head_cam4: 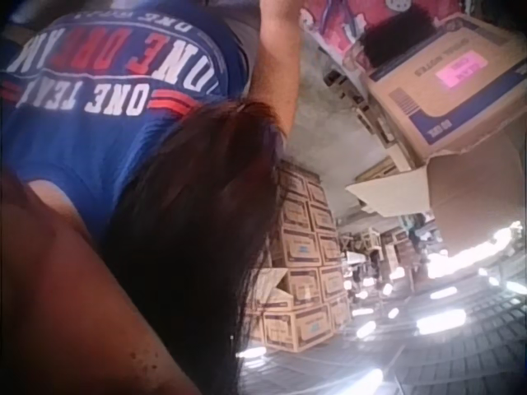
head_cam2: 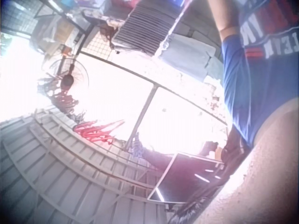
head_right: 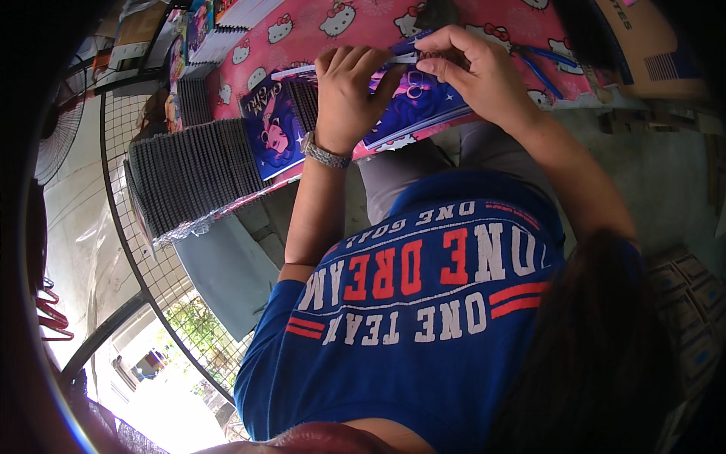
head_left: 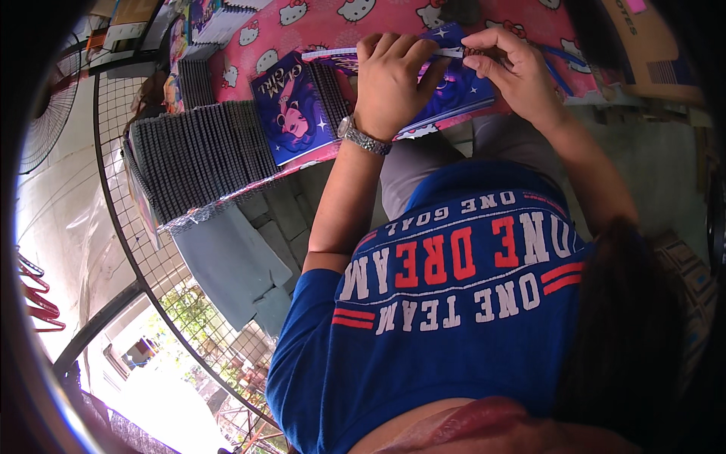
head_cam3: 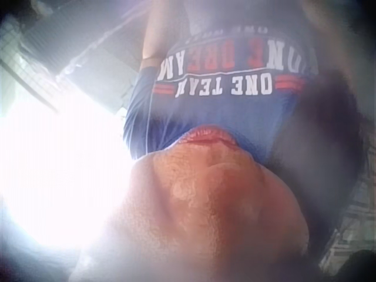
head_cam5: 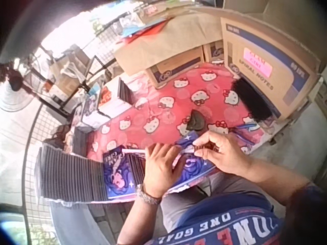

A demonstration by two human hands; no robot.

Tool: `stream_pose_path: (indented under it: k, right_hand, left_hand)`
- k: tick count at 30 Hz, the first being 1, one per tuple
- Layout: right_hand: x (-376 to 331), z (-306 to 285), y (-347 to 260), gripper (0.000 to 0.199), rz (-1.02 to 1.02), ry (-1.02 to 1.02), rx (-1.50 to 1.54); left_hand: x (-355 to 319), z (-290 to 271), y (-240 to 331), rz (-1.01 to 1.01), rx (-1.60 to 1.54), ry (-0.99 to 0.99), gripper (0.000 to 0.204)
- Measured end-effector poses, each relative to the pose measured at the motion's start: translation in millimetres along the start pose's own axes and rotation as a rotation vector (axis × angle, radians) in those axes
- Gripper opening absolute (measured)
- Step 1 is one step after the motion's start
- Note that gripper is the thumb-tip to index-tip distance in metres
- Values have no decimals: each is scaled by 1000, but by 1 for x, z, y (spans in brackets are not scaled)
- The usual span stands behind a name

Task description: The person is manually inserting metal spiral coils into pre-punched holes in notebooks and then crimping the ends of the coils using a pair of pliers.

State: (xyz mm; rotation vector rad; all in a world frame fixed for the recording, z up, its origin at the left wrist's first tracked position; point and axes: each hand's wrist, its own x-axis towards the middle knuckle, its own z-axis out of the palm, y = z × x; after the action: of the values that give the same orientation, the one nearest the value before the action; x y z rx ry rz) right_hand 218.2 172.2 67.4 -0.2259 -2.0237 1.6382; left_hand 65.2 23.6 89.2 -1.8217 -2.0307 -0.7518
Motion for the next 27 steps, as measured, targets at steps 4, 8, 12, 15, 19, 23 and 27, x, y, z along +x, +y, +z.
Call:
stream_pose_path:
  k: [4,8,12,15,19,23,27]
  right_hand:
    - [3,0,4,17,-348,145,-256]
    - [10,-3,3,17,-393,121,-357]
    - [4,-9,2,17,-20,-72,-43]
    - [4,-12,0,20,-47,-118,-87]
    - [5,-15,-4,21,-14,-188,-52]
    - [-1,-7,1,17,-27,-105,99]
    - [-8,1,-15,25,-186,-45,-341]
  left_hand:
    - [1,0,0,-1,-10,-6,18]
    - [3,-2,2,-37,-6,-27,19]
    - [1,-4,3,-24,-38,-31,20]
    - [1,-5,3,-19,-32,-28,22]
    - [-2,-5,2,-28,-24,-19,21]
    - [0,-4,3,-45,-22,-30,21]
    - [1,5,7,-51,48,16,20]
